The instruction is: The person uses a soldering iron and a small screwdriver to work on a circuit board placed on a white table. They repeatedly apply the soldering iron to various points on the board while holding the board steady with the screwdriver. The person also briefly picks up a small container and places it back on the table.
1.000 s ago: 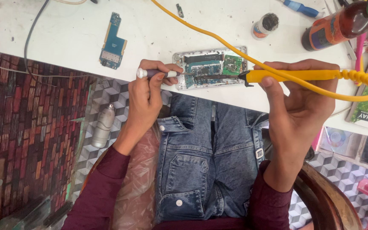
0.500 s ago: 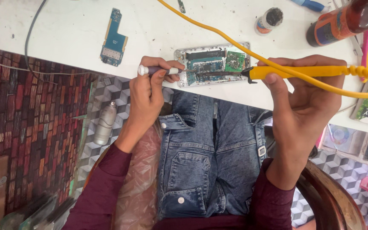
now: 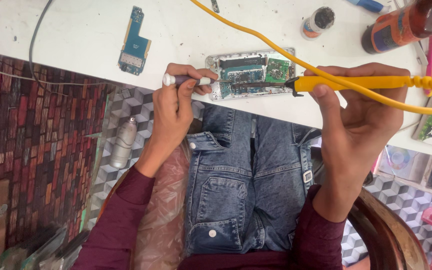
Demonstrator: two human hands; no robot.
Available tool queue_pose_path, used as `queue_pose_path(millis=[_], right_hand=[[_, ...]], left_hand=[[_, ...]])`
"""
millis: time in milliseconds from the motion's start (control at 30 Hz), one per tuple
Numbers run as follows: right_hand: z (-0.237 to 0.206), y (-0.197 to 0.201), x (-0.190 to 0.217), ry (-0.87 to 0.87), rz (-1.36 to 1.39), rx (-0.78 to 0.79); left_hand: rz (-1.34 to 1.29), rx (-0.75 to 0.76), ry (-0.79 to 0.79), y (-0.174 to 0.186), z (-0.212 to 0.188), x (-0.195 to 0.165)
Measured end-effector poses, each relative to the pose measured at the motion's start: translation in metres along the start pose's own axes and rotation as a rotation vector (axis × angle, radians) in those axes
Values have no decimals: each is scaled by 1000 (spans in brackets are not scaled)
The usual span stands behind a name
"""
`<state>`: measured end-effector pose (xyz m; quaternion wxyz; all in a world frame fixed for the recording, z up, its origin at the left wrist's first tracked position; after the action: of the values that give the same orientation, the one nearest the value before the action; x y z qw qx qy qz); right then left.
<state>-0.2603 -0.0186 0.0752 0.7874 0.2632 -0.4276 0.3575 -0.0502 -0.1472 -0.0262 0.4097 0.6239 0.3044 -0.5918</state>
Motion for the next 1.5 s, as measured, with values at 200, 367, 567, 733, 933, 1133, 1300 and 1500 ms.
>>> queue_pose_path(millis=[200, 367, 567, 733, 933, 1133, 1300, 1500], right_hand=[[1, 0, 0, 3, 10, -1], [1, 0, 0, -6, 15, -8], [-1, 2, -3, -7, 15, -4], [-2, 3, -5, 1, 25, -12], [-3, 4, -6, 1, 7, 2], [-2, 4, -7, -3, 28, -13], [1, 1, -3, -8, 17, -7], [0, 1, -3, -23, 18, -25]], left_hand=[[-1, -1, 4, -1, 0, 1], [5, -4, 5, 0, 0, 1], [9, -11, 1, -1, -1, 1], [5, -9, 4, -1, -1, 1], [15, -10, 0, 0, 0, 0], [7, -9, 14, -1, 0, 2], [-2, -10, 12, 0, 0, 0], [11, -16, 11, -1, 0, 1]])
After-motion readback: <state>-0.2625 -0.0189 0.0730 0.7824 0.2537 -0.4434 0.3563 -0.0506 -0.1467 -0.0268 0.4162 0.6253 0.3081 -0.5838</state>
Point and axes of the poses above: each hand's wrist, its own z-axis towards the middle knuckle, its own y-axis out of the back of the hand, x = y × z, the point moved 3 cm from there along z, towards the middle knuckle, and after that the axes turned 15 degrees about y, right-handed, at the moved point
